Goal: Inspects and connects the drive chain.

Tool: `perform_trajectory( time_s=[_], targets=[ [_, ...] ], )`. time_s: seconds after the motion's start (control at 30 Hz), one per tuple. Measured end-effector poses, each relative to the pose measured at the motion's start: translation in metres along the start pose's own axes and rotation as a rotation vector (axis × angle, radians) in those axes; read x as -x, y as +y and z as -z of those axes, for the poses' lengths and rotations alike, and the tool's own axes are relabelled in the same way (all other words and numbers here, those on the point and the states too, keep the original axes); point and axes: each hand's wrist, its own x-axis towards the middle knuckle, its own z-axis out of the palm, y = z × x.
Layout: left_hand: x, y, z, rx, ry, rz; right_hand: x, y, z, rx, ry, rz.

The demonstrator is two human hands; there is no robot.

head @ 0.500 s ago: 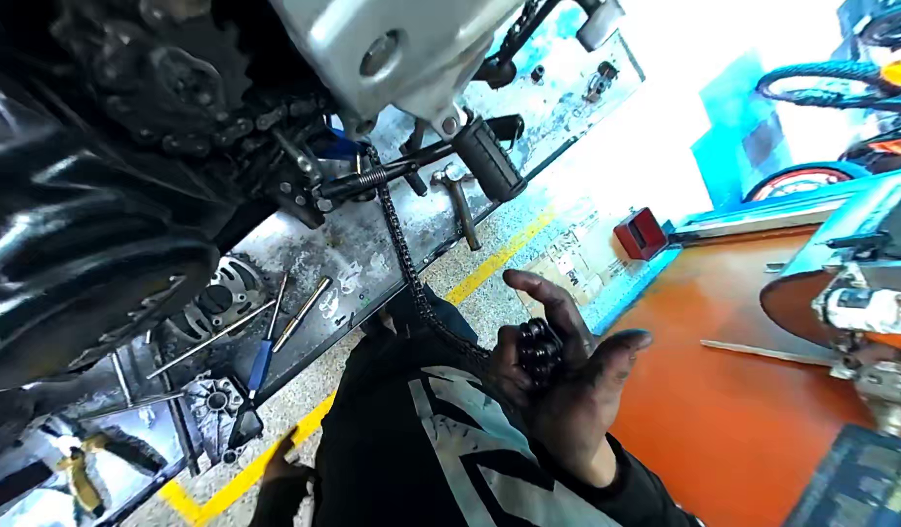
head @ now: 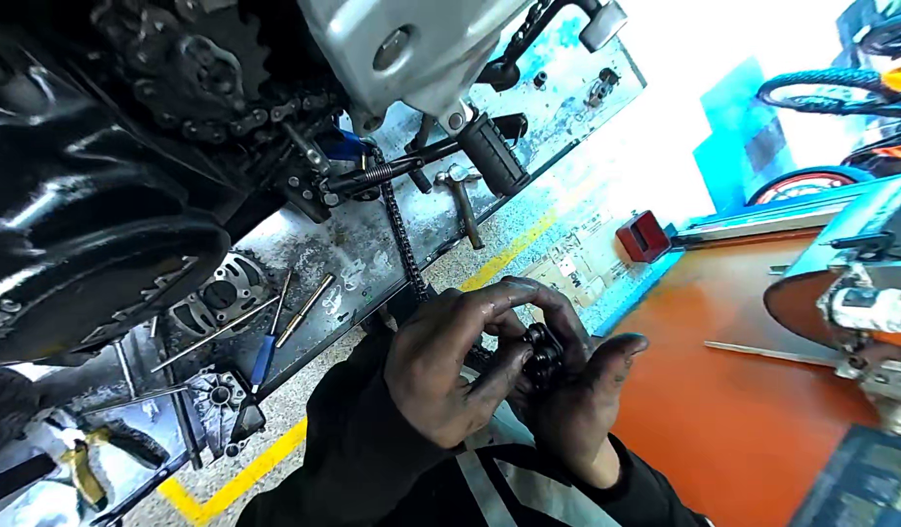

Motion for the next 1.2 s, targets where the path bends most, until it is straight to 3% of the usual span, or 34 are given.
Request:
perform_trajectory(
  time_s=[0.27,0.6,0.77,1.07,1.2],
  targets=[
    [0.002,0.004,-0.003,0.095,0.042,0.069,0.0,-0.001,0.0,0.023,0.01,-0.013],
    [-0.002,0.003,-0.002,0.163,-0.031,0.114,0.003,-0.001,0.001,0.065,-0.002,-0.001],
    [0.001,0.004,-0.004,0.133,0.031,0.068,0.0,-0.003,0.002,0.082,-0.011,0.0],
    [-0.004,-0.005,0.004,0.203,-0.085,0.05,0.002,0.0,0.0,0.092,-0.003,-0.02],
    [-0.003,-0.007,0.003,0.243,-0.06,0.061,0.0,-0.001,0.0,0.07,-0.017,-0.03]
  ],
)
